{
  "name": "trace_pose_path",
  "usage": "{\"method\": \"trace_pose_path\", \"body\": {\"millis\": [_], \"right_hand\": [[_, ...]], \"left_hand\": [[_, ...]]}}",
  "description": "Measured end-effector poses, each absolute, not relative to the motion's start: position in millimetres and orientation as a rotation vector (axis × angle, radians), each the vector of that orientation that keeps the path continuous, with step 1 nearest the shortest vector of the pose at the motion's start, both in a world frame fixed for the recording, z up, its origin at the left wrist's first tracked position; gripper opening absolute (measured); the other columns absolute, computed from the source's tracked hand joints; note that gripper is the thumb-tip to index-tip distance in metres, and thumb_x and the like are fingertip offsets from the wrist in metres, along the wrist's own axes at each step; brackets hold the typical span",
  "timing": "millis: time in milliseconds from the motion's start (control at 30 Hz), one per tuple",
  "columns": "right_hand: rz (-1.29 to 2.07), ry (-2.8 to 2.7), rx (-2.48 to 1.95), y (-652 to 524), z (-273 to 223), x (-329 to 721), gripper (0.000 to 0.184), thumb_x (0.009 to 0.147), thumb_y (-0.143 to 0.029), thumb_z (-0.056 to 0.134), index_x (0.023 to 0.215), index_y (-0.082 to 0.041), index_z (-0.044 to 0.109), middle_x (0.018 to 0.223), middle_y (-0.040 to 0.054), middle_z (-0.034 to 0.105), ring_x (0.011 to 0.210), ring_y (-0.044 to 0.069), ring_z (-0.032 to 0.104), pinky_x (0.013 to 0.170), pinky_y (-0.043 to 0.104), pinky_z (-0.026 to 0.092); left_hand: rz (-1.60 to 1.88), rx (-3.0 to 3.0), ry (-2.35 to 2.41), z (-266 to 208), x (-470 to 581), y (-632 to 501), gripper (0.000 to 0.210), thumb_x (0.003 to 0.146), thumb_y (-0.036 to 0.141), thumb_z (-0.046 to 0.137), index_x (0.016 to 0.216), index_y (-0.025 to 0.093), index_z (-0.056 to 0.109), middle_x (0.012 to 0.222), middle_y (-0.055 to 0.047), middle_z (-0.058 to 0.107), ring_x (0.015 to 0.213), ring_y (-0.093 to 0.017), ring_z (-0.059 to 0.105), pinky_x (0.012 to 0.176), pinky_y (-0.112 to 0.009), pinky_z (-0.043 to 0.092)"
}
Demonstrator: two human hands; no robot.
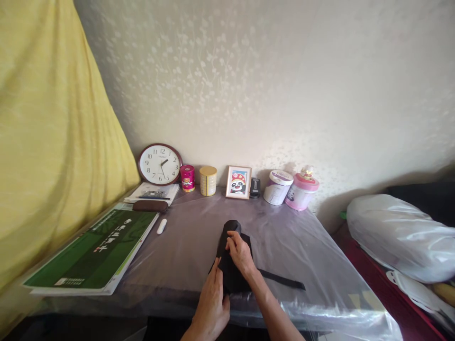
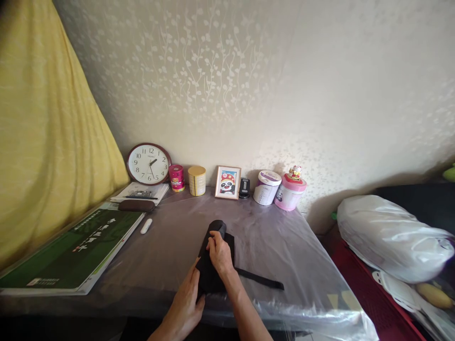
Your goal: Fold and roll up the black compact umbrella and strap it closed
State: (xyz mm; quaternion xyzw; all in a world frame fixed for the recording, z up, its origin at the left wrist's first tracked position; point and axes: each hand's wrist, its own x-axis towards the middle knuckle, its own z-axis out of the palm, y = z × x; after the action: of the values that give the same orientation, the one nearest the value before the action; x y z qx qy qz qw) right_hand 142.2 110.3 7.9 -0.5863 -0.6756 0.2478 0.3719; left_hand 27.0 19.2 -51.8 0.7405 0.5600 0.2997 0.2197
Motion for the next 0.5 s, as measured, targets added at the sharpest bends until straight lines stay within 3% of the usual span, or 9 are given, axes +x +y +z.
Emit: {"method": "trace_pose_path", "body": {"millis": [100, 200, 300, 500], "right_hand": [[0.525, -1.875, -1.428, 104, 8, 137, 0.026, 0.087, -0.023, 0.036, 0.108, -0.019, 0.051, 0.072, -0.0007, 0.065, 0.072, 0.015, 0.062, 0.07, 0.024, 0.043], [0.514, -1.936, -1.39, 102, 9, 135, 0.025, 0.088, -0.02, 0.035, 0.107, -0.02, 0.051, 0.074, -0.0009, 0.066, 0.074, 0.014, 0.062, 0.071, 0.023, 0.042], [0.567, -1.942, -1.363, 102, 9, 137, 0.024, 0.089, -0.021, 0.035, 0.107, -0.021, 0.051, 0.076, -0.0017, 0.067, 0.074, 0.013, 0.062, 0.07, 0.022, 0.043], [0.62, -1.928, -1.319, 103, 8, 139, 0.022, 0.089, -0.021, 0.037, 0.107, -0.022, 0.051, 0.075, -0.0032, 0.067, 0.077, 0.013, 0.062, 0.074, 0.023, 0.044]], "left_hand": [[0.914, 1.997, 1.55, -51, 26, 18, 0.079, 0.067, 0.008, 0.04, 0.139, 0.014, 0.01, 0.147, -0.013, 0.024, 0.134, -0.025, 0.026, 0.108, -0.045, 0.03], [0.947, 1.963, 1.506, -41, 25, 16, 0.087, 0.066, 0.006, 0.04, 0.14, 0.021, -0.002, 0.149, -0.008, 0.019, 0.134, -0.022, 0.024, 0.108, -0.043, 0.029], [0.92, 1.971, 1.485, -31, 26, 13, 0.085, 0.067, 0.004, 0.037, 0.14, 0.025, -0.002, 0.15, -0.006, 0.017, 0.135, -0.023, 0.021, 0.108, -0.043, 0.028], [0.7, 2.044, 1.534, -38, 24, 14, 0.077, 0.073, 0.006, 0.035, 0.141, 0.019, 0.001, 0.147, -0.016, 0.02, 0.136, -0.026, 0.018, 0.106, -0.046, 0.029]]}}
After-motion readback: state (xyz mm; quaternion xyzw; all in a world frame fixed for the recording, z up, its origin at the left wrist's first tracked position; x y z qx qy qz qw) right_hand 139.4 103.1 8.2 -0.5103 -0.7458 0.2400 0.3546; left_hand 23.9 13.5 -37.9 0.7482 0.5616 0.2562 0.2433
